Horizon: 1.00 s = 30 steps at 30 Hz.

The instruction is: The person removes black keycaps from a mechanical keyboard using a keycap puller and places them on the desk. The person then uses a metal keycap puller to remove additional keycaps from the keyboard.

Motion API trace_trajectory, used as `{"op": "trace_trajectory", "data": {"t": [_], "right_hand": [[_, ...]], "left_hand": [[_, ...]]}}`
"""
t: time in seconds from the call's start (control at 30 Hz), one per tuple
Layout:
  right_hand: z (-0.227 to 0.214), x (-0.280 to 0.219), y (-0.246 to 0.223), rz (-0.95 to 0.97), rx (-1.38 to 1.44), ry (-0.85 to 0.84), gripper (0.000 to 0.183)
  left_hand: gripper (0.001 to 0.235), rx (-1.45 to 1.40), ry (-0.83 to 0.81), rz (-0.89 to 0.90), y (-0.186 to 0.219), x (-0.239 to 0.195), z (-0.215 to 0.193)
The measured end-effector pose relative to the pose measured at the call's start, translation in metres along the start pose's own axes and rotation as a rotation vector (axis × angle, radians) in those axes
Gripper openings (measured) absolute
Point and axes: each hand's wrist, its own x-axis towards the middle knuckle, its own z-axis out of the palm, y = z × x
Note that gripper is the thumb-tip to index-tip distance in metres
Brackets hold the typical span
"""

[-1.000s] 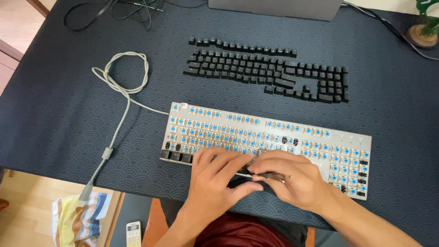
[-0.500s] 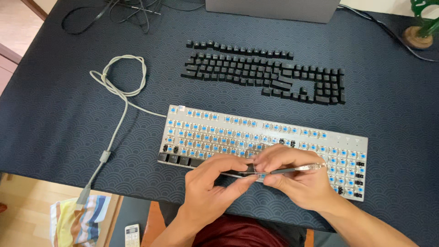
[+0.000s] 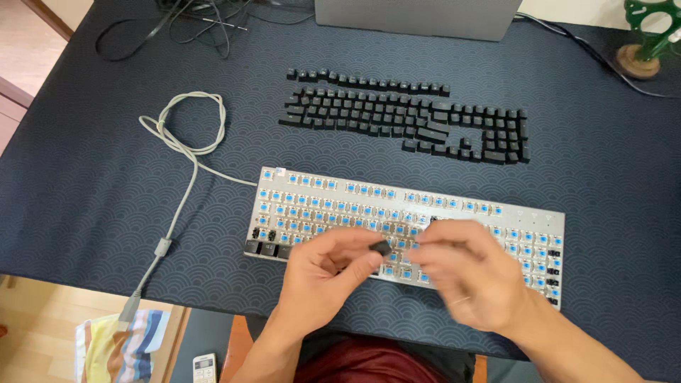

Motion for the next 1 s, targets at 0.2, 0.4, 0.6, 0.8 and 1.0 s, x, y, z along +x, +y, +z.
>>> {"op": "trace_trajectory", "data": {"t": [0.2,0.4,0.6,0.8,1.0], "right_hand": [[0.002,0.024,-0.008,-0.295,-0.21,-0.184,0.011],[-0.001,0.052,-0.004,-0.337,-0.104,-0.234,0.017],[-0.002,0.105,0.086,0.118,-0.356,-0.357,0.022],[0.023,0.115,0.152,0.224,-0.451,-0.44,0.021],[0.026,0.113,0.152,0.227,-0.494,-0.482,0.021]], "left_hand": [[0.023,0.266,-0.045,-0.097,0.012,-0.004,-0.001],[0.048,0.433,-0.008,-0.065,0.02,-0.006,-0.001],[0.015,0.901,0.02,0.769,-0.002,-0.008,-0.01],[0.011,0.845,0.11,0.768,-0.002,-0.006,-0.011],[0.013,0.769,0.105,0.782,-0.002,-0.007,-0.012]]}}
